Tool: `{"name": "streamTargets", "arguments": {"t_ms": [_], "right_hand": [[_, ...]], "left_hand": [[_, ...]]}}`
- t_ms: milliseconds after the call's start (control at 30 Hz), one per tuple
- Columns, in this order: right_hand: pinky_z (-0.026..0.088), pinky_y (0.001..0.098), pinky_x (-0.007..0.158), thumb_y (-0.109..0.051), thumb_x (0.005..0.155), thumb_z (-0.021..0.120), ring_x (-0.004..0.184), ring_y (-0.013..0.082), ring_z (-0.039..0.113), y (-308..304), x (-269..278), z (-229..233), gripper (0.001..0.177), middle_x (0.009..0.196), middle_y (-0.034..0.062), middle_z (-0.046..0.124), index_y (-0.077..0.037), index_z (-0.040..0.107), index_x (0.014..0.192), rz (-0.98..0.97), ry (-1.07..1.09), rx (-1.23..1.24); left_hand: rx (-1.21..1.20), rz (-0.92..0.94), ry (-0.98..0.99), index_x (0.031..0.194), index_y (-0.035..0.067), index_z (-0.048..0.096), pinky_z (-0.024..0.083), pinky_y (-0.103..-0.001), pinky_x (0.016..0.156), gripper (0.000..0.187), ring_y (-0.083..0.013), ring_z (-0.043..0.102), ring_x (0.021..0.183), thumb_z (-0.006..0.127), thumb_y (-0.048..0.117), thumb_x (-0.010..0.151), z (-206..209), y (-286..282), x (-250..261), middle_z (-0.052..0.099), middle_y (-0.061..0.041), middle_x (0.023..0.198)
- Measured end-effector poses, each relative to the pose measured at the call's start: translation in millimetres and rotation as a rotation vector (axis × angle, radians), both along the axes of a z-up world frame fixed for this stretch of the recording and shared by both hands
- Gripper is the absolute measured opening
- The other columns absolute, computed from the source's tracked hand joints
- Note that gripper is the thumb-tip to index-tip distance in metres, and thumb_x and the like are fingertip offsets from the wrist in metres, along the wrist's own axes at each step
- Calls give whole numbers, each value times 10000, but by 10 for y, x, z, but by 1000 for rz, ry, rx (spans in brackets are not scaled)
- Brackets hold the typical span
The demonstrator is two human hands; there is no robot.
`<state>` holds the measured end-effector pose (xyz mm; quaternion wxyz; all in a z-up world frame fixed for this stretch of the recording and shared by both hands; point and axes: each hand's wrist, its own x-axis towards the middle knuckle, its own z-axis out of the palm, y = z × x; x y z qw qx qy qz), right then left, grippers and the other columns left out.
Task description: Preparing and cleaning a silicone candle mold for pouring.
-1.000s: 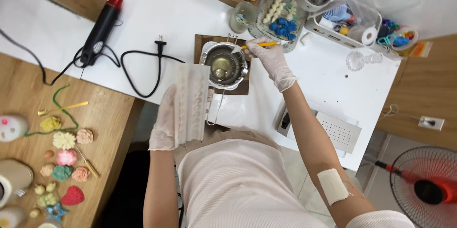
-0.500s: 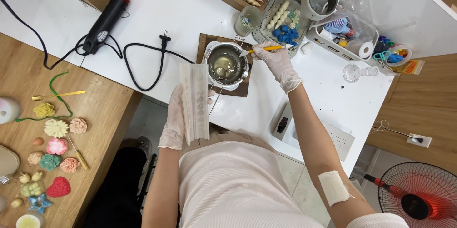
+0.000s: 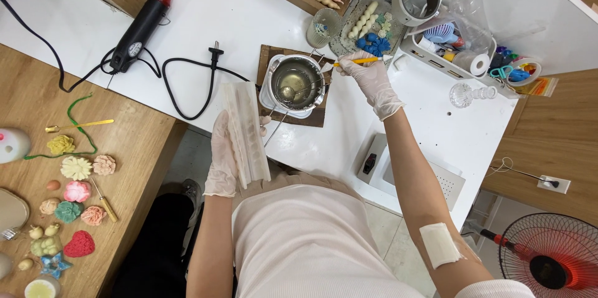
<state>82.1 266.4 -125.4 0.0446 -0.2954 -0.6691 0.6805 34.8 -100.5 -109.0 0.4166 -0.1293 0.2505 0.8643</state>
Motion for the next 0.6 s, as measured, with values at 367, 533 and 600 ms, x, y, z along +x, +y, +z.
{"name": "streamTargets", "arguments": {"t_ms": [367,533,600], "right_hand": [[593,255,715,-235,977,724,746,137,711,-105,-148,227,251,875,103,748,6,663,1015,-35,-43,74],[571,254,678,-289,983,740,716,127,687,-407,-426,326,324,852,116,744,22,651,1005,32,-97,236],[607,254,685,-296,942,759,738,103,715,-416,-536,222,329,866,95,763,16,676,1007,97,-50,299]], "left_hand": [[-20,-7,1,1469,38,504,617,-308,600,688,-272,678,827,521,547,1008,-23,-15,-8,675,-308,1108],[-26,-7,-14,1459,39,510,612,-296,569,687,-258,687,796,524,548,999,-26,-1,13,675,-299,1092],[-77,6,10,1420,46,518,600,-281,531,659,-242,694,754,526,548,994,8,17,12,675,-291,1062]]}}
